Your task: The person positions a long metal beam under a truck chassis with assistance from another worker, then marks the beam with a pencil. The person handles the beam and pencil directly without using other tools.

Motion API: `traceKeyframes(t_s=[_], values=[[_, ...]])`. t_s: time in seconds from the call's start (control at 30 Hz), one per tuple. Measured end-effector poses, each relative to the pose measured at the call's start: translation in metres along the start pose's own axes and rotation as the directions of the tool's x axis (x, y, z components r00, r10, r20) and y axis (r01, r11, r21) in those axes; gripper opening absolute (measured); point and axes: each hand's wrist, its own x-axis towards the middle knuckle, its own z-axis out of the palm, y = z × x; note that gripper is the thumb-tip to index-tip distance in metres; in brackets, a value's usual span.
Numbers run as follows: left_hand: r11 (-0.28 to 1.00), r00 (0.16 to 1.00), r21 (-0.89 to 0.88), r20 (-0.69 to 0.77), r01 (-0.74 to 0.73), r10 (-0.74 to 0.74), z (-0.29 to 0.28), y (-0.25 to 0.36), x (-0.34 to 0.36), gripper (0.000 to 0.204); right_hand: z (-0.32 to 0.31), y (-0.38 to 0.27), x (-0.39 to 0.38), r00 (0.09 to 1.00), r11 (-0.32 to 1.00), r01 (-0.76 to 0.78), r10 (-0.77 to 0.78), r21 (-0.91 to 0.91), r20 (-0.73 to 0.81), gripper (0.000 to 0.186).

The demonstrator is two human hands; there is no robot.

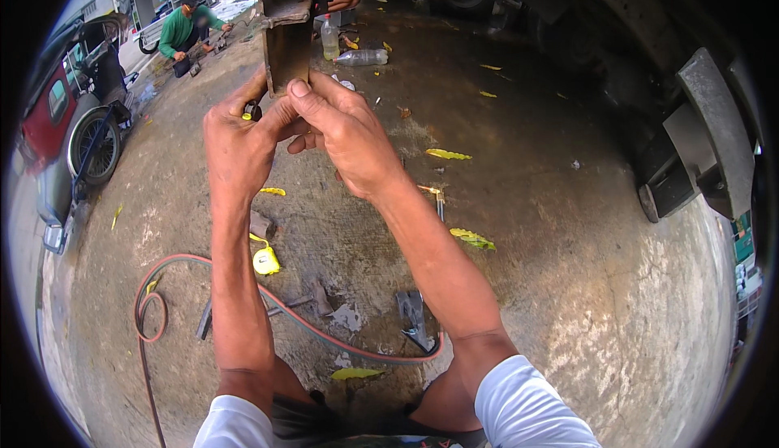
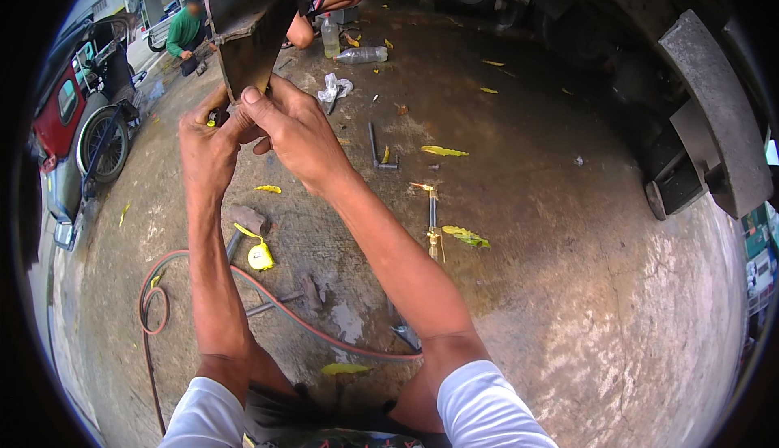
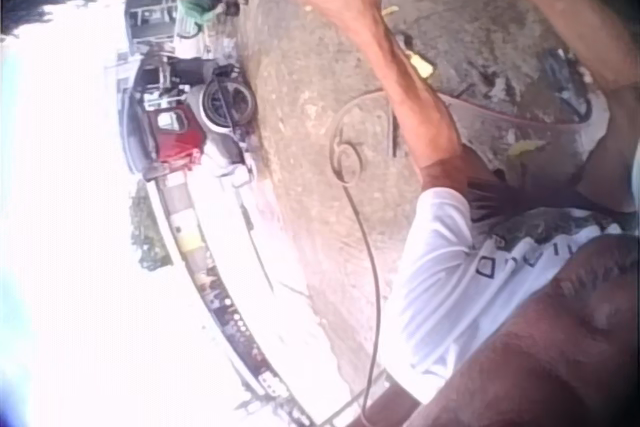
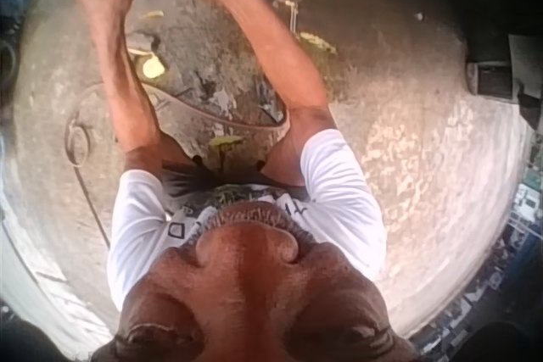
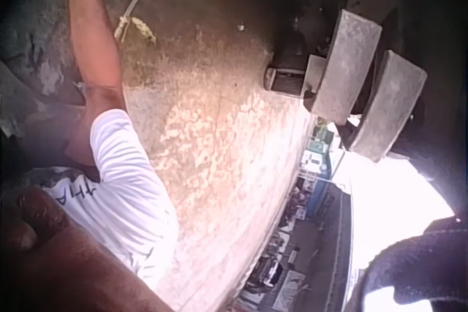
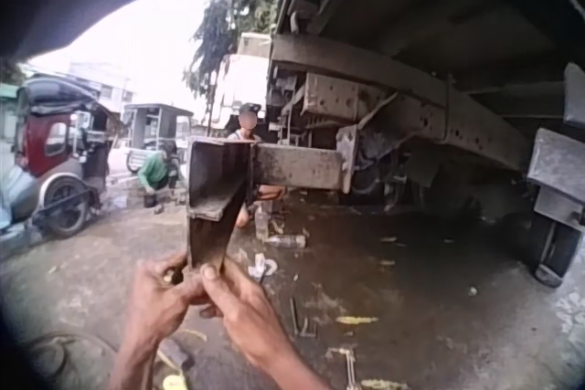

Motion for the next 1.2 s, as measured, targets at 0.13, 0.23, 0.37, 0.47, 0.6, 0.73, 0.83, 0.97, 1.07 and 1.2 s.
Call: traceKeyframes(t_s=[0.13,0.23,0.37,0.47,0.6,0.73,0.83,0.97,1.07,1.2], values=[[1.0,1.0,-0.018,0.004,-0.009,0.009,0.0,-0.002,0.001,0.04,0.0,-0.002,0.0,1.0,1.0,-0.015,0.015,0.003,0.0,0.037],[0.999,1.0,-0.04,0.005,0.003,-0.002,-0.001,-0.004,0.001,0.041,0.001,-0.002,0.0,1.0,1.0,-0.026,0.026,0.007,0.001,0.037],[0.998,0.999,-0.058,-0.004,-0.032,0.032,0.002,-0.009,0.002,0.043,-0.001,-0.003,-0.001,1.0,1.0,-0.017,0.017,0.017,0.008,0.037],[0.999,1.0,-0.038,-0.004,-0.024,0.023,0.002,-0.007,0.002,0.045,-0.001,-0.001,0.0,1.0,1.0,-0.018,0.017,0.016,0.016,0.038],[1.0,1.0,-0.008,0.008,-0.004,0.004,0.001,-0.004,0.001,0.051,-0.002,0.0,-0.001,0.999,0.998,-0.045,0.044,0.052,0.01,0.04],[0.999,0.999,0.034,0.012,-0.038,0.038,0.002,-0.012,0.004,0.058,-0.002,-0.002,-0.001,0.999,0.997,-0.04,0.04,0.066,0.003,0.039],[0.994,0.995,0.058,-0.011,-0.098,0.099,-0.001,-0.013,0.003,0.059,0.0,-0.003,-0.003,0.996,0.994,-0.093,0.092,0.061,0.013,0.038],[0.988,0.988,0.039,-0.045,-0.148,0.15,0.004,-0.01,0.002,0.058,-0.004,-0.003,-0.004,0.997,0.994,-0.076,0.074,0.081,0.021,0.039],[0.986,0.984,0.012,-0.048,-0.169,0.169,0.005,-0.009,0.002,0.057,-0.003,-0.005,-0.005,0.997,0.993,-0.083,0.083,0.089,0.002,0.039],[0.985,0.984,-0.019,-0.057,-0.169,0.168,0.005,-0.013,0.003,0.057,-0.001,-0.005,-0.005,0.994,0.991,-0.104,0.105,0.085,-0.01,0.04]])
